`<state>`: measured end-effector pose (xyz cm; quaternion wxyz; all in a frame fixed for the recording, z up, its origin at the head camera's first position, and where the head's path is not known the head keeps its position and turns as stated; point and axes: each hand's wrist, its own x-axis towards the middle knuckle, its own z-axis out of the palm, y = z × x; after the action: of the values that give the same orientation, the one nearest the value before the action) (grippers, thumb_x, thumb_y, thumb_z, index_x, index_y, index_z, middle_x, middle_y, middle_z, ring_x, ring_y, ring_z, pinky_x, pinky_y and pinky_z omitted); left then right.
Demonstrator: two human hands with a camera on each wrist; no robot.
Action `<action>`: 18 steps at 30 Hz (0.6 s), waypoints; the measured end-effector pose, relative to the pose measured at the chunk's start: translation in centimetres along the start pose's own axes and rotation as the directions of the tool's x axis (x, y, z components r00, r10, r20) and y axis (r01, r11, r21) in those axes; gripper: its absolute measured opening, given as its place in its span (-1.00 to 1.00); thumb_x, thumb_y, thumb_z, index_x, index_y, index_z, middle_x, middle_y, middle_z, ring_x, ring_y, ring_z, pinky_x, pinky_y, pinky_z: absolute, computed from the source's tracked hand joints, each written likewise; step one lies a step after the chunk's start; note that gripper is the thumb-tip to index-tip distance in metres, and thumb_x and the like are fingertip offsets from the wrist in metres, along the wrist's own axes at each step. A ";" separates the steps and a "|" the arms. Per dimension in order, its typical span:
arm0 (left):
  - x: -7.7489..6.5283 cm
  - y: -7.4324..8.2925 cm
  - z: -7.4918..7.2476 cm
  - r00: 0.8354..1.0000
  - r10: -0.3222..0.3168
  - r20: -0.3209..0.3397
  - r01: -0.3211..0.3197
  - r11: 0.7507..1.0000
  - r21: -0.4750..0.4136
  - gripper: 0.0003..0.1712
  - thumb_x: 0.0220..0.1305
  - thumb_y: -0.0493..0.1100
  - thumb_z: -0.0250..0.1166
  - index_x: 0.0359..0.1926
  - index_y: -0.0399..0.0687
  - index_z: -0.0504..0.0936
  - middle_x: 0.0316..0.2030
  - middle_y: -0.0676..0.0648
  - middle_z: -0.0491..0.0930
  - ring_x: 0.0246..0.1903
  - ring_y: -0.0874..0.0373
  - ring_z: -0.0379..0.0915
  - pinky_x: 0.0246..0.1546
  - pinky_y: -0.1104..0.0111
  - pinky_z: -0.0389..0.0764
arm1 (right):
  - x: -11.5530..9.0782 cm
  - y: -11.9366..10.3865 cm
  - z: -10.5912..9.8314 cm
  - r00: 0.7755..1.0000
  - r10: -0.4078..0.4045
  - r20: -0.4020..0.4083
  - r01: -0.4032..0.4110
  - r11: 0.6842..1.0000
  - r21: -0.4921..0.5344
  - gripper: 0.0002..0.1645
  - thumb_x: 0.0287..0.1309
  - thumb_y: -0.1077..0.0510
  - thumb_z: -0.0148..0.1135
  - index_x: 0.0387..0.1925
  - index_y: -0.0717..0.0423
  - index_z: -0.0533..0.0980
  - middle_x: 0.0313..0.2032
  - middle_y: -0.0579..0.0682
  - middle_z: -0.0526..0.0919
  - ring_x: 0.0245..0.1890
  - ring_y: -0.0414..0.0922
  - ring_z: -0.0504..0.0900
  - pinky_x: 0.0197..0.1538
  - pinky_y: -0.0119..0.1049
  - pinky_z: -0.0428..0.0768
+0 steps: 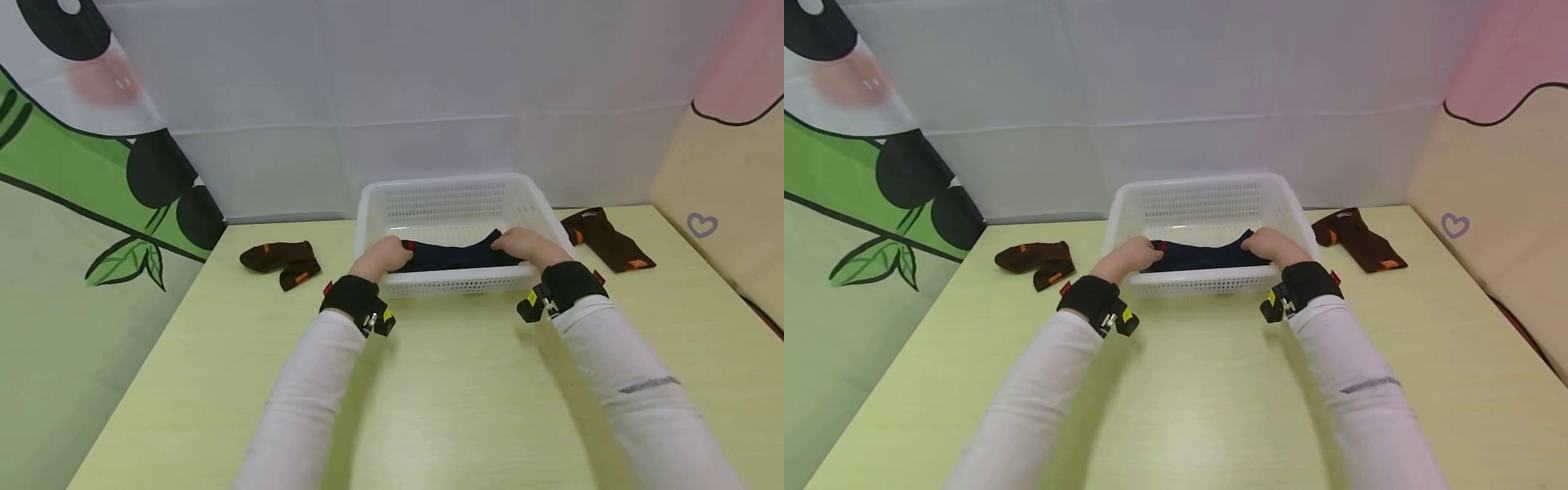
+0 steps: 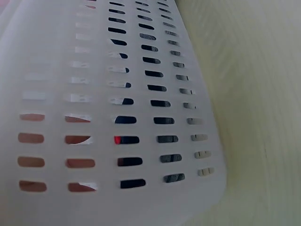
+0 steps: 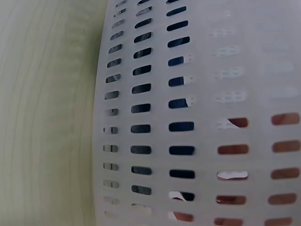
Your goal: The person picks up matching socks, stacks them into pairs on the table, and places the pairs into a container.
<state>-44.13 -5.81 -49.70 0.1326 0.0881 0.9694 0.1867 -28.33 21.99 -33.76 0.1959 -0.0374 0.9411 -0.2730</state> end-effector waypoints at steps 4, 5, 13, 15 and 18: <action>5.5 -3.2 2.9 1.000 -0.014 0.026 0.014 1.000 0.010 -0.54 0.25 0.27 0.09 -0.09 0.04 0.54 -0.14 0.02 0.53 -0.23 0.05 0.46 -0.15 0.19 0.45 | 0.2 0.2 0.2 0.998 -0.023 0.058 0.023 1.000 -0.003 -0.38 0.39 0.08 -0.19 0.29 0.46 0.19 0.30 0.43 0.17 0.31 0.32 0.16 0.32 0.08 0.22; 5.8 -3.4 3.1 0.999 -0.017 0.028 0.017 1.000 0.012 -0.51 0.25 0.28 0.09 -0.06 0.04 0.54 -0.12 0.03 0.53 -0.23 0.06 0.46 -0.14 0.19 0.45 | 0.2 0.2 0.2 0.997 -0.027 0.071 0.027 1.000 0.000 -0.38 0.39 0.08 -0.19 0.29 0.45 0.20 0.31 0.43 0.15 0.32 0.32 0.15 0.32 0.09 0.21; 1.0 -0.7 0.7 0.999 -0.028 0.025 0.028 1.000 0.000 -0.48 0.32 0.21 0.03 0.06 -0.04 0.50 -0.02 -0.02 0.51 -0.19 0.08 0.44 -0.09 0.21 0.44 | 0.2 0.0 0.3 0.995 -0.025 0.094 0.026 1.000 -0.007 -0.41 0.41 0.07 -0.22 0.29 0.41 0.23 0.33 0.42 0.13 0.33 0.31 0.13 0.32 0.08 0.22; -1.7 0.7 -0.7 0.999 -0.030 0.033 0.030 1.000 0.004 -0.48 0.33 0.19 0.02 0.08 -0.07 0.50 0.00 -0.04 0.52 -0.20 0.08 0.43 -0.11 0.22 0.45 | 0.1 0.0 0.4 0.997 -0.016 0.079 0.019 0.999 -0.030 -0.40 0.40 0.07 -0.21 0.29 0.42 0.23 0.32 0.42 0.15 0.32 0.31 0.15 0.32 0.09 0.22; -6.3 3.3 -3.1 0.996 -0.042 0.077 0.040 0.999 0.028 -0.45 0.36 0.14 0.00 0.13 -0.15 0.47 0.08 -0.12 0.49 -0.15 0.05 0.43 -0.08 0.21 0.44 | 0.0 -0.1 0.4 0.998 -0.001 0.055 0.005 0.998 -0.062 -0.39 0.39 0.06 -0.19 0.28 0.44 0.23 0.30 0.42 0.19 0.30 0.30 0.20 0.30 0.09 0.23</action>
<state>-38.68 -5.25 -44.27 0.1728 0.0772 0.9675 0.1677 -28.17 21.70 -34.05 0.2199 -0.0523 0.9434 -0.2427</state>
